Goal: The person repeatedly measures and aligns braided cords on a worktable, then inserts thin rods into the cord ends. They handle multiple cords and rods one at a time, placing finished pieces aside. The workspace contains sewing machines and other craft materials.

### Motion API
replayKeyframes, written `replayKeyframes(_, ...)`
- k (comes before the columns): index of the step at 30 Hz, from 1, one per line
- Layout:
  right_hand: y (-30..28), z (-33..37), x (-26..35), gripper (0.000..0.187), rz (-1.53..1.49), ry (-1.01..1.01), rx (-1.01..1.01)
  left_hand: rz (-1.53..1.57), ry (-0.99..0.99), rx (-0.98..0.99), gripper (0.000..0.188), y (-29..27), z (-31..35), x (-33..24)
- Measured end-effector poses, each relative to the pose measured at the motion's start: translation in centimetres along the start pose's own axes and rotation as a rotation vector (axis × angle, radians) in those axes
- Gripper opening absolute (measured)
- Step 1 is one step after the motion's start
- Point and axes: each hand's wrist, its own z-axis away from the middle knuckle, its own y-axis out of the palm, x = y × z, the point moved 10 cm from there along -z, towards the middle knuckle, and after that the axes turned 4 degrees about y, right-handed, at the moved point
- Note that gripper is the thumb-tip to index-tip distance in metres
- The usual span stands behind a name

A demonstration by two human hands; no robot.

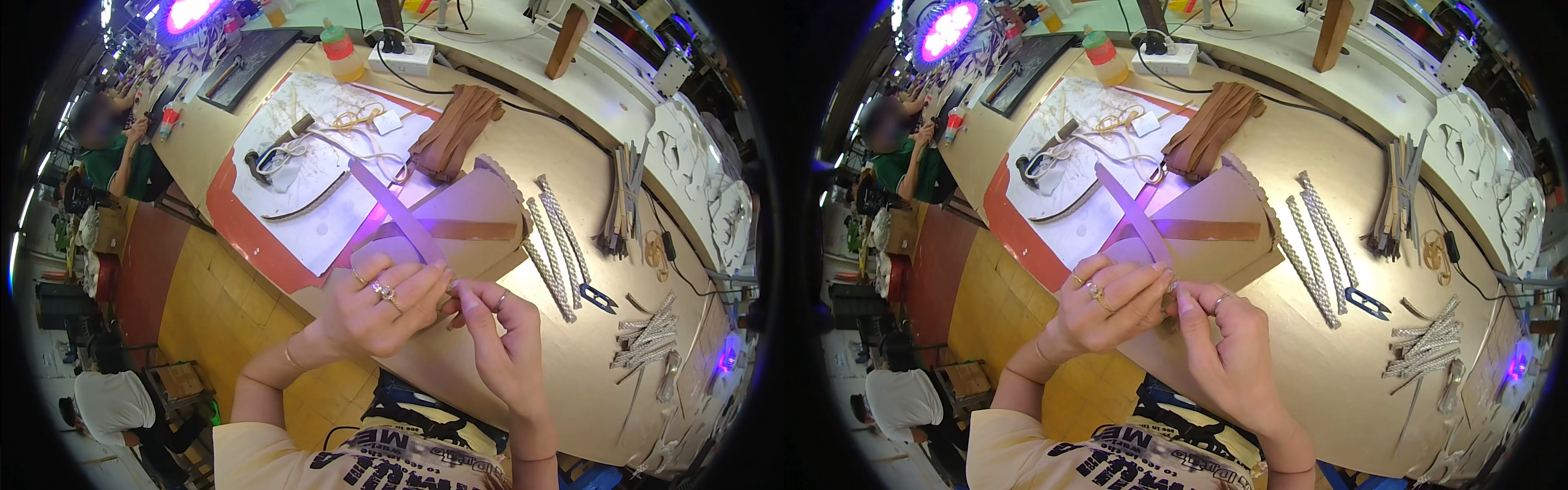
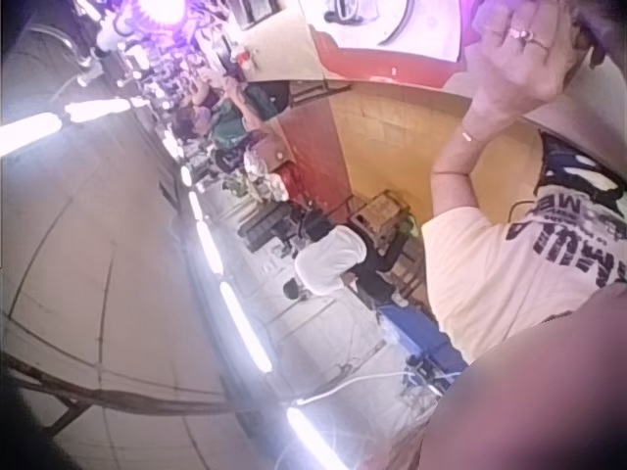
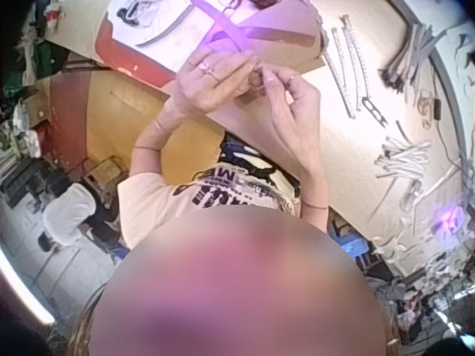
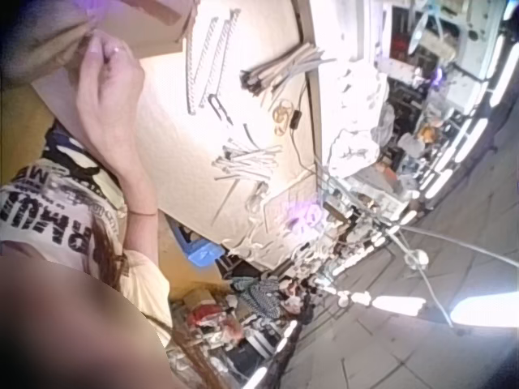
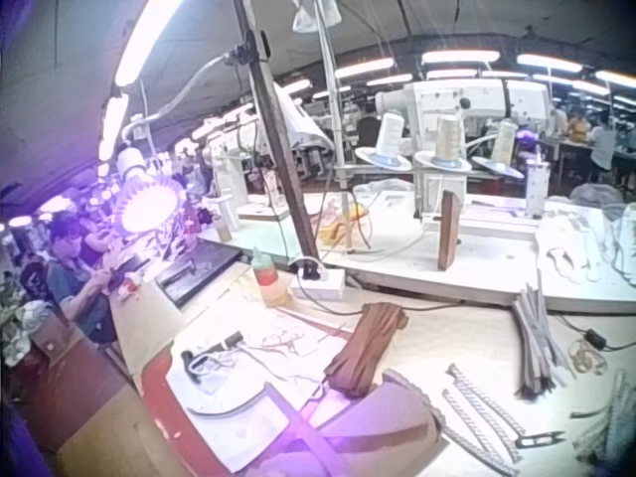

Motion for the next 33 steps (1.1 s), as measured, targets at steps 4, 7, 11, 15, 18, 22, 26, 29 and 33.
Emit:
replayKeyframes(4, 0.6, 0.1, 0.6, 0.026, 0.073, -0.006, 0.058, -0.017, 0.049, 0.068, 0.025, 0.0, 0.2, -0.6)
replayKeyframes(7, 1.1, 0.4, 2.1, 0.025, 0.181, -0.107, 0.109, -0.011, 0.085, 0.118, 0.024, -1.3, 0.3, -0.5)
replayKeyframes(11, 1.9, 1.0, 4.5, 0.022, 0.514, -0.396, 0.095, 0.130, -0.030, 0.096, 0.027, -2.9, 0.3, 1.5)
replayKeyframes(15, 1.2, 0.4, 4.6, 0.024, 0.687, -0.549, -0.142, 0.128, -0.225, -0.065, 0.029, -2.6, 0.9, 3.8)
replayKeyframes(18, 1.0, 0.1, 4.3, 0.030, 0.879, -0.699, -0.389, 0.160, -0.363, -0.173, 0.025, -2.7, 2.0, 5.2)
replayKeyframes(22, 2.4, -1.0, 2.0, 0.041, 1.099, -0.679, -0.381, 0.440, -0.708, -0.529, 0.019, -4.7, 6.6, 9.5)
replayKeyframes(26, 2.2, -0.9, 1.5, 0.039, 1.116, -0.668, -0.413, 0.988, -1.017, -0.939, 0.024, -5.3, 14.7, 16.4)
replayKeyframes(29, 1.2, 0.0, 1.9, 0.038, 1.088, -0.677, -0.497, 1.140, -1.197, -1.026, 0.029, -3.5, 21.4, 22.0)
replayKeyframes(33, -2.4, 2.7, 1.2, 0.036, 1.074, -0.604, -0.610, 0.880, -1.416, -0.951, 0.030, -0.9, 30.3, 27.7)
